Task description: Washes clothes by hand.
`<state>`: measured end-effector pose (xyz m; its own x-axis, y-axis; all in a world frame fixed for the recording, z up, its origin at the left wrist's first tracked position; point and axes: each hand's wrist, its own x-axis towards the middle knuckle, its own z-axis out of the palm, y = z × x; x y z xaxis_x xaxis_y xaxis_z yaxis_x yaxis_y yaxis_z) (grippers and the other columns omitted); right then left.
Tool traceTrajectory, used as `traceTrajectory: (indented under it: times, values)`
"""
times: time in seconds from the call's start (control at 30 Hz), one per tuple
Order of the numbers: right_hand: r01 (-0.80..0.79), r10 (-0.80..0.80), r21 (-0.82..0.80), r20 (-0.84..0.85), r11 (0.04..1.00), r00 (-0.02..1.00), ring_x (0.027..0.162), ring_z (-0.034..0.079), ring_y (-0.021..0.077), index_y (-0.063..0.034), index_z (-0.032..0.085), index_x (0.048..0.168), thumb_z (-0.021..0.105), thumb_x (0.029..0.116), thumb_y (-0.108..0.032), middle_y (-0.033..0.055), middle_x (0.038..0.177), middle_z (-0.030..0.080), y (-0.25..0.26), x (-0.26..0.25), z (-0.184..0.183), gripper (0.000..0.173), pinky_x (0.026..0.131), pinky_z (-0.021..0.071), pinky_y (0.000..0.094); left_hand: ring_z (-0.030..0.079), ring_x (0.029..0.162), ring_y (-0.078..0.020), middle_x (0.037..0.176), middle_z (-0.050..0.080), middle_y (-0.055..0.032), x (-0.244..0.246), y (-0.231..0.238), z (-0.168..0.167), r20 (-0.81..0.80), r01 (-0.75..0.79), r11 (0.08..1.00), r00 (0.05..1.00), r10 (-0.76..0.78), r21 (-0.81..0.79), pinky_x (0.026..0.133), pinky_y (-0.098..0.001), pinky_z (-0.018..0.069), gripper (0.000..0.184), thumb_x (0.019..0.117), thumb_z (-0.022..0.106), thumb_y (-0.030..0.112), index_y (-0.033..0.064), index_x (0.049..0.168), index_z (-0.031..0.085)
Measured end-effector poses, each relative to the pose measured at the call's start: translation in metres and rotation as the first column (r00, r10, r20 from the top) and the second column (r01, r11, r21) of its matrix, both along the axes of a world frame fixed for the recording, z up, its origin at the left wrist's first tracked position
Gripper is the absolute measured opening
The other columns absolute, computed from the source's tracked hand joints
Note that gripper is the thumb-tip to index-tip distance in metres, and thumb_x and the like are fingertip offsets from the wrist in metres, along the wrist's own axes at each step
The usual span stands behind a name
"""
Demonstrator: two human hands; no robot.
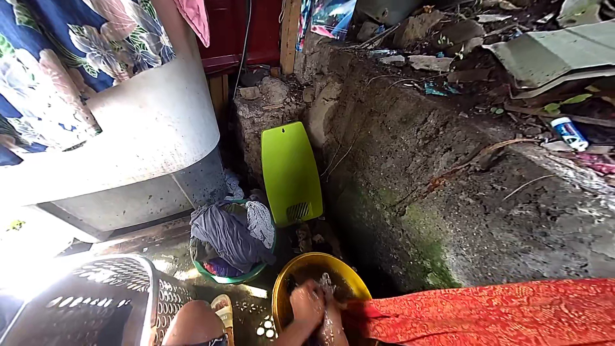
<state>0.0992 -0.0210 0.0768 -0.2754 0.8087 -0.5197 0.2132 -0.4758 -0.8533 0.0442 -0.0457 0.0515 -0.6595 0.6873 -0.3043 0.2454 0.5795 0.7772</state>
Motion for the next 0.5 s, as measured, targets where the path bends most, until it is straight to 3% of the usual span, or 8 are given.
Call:
traceTrajectory:
  times: [0.13, 0.2, 0.27, 0.3, 0.33, 0.4, 0.47, 0.5]
  values:
    - [0.132, -0.144, -0.082, -0.167, 0.988, 0.975, 0.109, 0.063, 0.0211, 0.0054, 0.057, 0.132, 0.041, 0.1113, -0.024, 0.0186, 0.122, 0.065, 0.007, -0.003, -0.039, 0.04, 0.097, 0.0507, 0.0409, 0.066, 0.116, -0.0401, 0.119, 0.071, -0.0228, -0.018, 0.013, 0.003, 0.157, -0.116, 0.982, 0.978, 0.139, -0.147, 0.1, -0.0603, 0.0502, 0.031, 0.103, 0.056, 0.025, 0.0036, 0.12, 0.071]
    - [0.173, -0.191, -0.12, -0.16, 0.978, 0.968, 0.084, 0.061, 0.0092, 0.003, 0.057, 0.121, 0.038, 0.1117, -0.025, 0.0082, 0.098, 0.063, 0.015, 0.007, -0.045, 0.035, 0.079, 0.0529, 0.0287, 0.069, 0.106, -0.0416, 0.106, 0.073, -0.0247, 0.013, -0.005, 0.017, 0.115, 0.019, 1.0, 0.993, -0.017, -0.014, 0.094, -0.0607, 0.0521, 0.029, 0.1007, 0.056, 0.021, -0.0019, 0.11, 0.073]
    - [0.203, -0.205, -0.05, -0.04, 0.978, 0.978, 0.071, 0.055, 0.0033, 0.004, 0.056, 0.115, 0.037, 0.1125, -0.024, 0.0033, 0.086, 0.056, 0.027, 0.015, -0.054, 0.033, 0.069, 0.0485, 0.0205, 0.071, 0.082, -0.0418, 0.08, 0.071, -0.0233, 0.039, -0.019, 0.01, -0.038, 0.106, 0.967, 0.994, -0.1, 0.231, 0.075, -0.0612, 0.0536, 0.026, 0.0937, 0.059, 0.015, -0.0061, 0.085, 0.071]
    - [0.23, -0.23, 0.012, 0.045, 0.973, 0.972, 0.075, 0.058, 0.0041, 0.0034, 0.058, 0.113, 0.04, 0.1119, -0.026, 0.0051, 0.089, 0.06, 0.031, 0.014, -0.056, 0.034, 0.072, 0.0509, 0.0212, 0.07, 0.073, -0.0397, 0.073, 0.068, -0.0212, 0.04, -0.019, 0.0, -0.112, 0.137, 0.939, 0.988, -0.107, 0.315, 0.067, -0.0593, 0.0531, 0.025, 0.0919, 0.06, 0.015, -0.005, 0.078, 0.068]
    - [0.243, -0.245, 0.034, 0.051, 0.969, 0.968, 0.099, 0.06, 0.0154, 0.0085, 0.055, 0.128, 0.042, 0.1112, -0.027, 0.0171, 0.114, 0.063, 0.031, 0.015, -0.05, 0.042, 0.092, 0.0491, 0.0333, 0.071, 0.075, -0.0392, 0.075, 0.069, -0.0213, 0.031, -0.017, -0.01, -0.147, 0.17, 0.937, 0.981, -0.13, 0.305, 0.069, -0.0589, 0.0546, 0.025, 0.093, 0.06, 0.016, -0.0044, 0.08, 0.068]
    - [0.194, -0.202, 0.103, 0.069, 0.975, 0.977, 0.143, 0.042, 0.0354, 0.0082, 0.04, 0.15, 0.045, 0.1106, -0.028, 0.0287, 0.153, 0.043, 0.033, 0.018, -0.033, 0.053, 0.12, 0.0303, 0.0513, 0.071, 0.102, -0.0397, 0.108, 0.071, -0.0251, -0.006, -0.001, -0.022, -0.082, 0.177, 0.982, 0.982, -0.172, 0.063, 0.09, -0.0578, 0.0557, 0.032, 0.1015, 0.056, 0.025, -0.0032, 0.108, 0.071]
    - [-0.173, 0.033, 0.339, 0.381, 0.925, 0.924, 0.143, 0.039, 0.0499, 0.0164, 0.046, 0.142, 0.048, 0.109, -0.016, 0.0397, 0.149, 0.043, 0.042, 0.028, -0.038, 0.046, 0.12, 0.0281, 0.058, 0.058, 0.131, -0.04, 0.149, 0.051, -0.0233, -0.039, 0.016, -0.027, 0.026, 0.168, 0.971, 0.986, -0.166, -0.171, 0.106, -0.0553, 0.0502, 0.046, 0.1058, 0.055, 0.033, 0.0042, 0.142, 0.056]
    - [-0.424, 0.142, 0.366, 0.594, 0.828, 0.792, 0.136, 0.046, 0.0544, 0.0147, 0.057, 0.132, 0.054, 0.1044, -0.011, 0.0413, 0.14, 0.05, 0.044, 0.034, -0.046, 0.037, 0.115, 0.0352, 0.0623, 0.052, 0.138, -0.0406, 0.159, 0.04, -0.0212, -0.044, 0.018, -0.027, 0.058, 0.212, 0.949, 0.977, -0.204, -0.233, 0.108, -0.0562, 0.0484, 0.053, 0.1058, 0.055, 0.034, 0.0079, 0.151, 0.047]
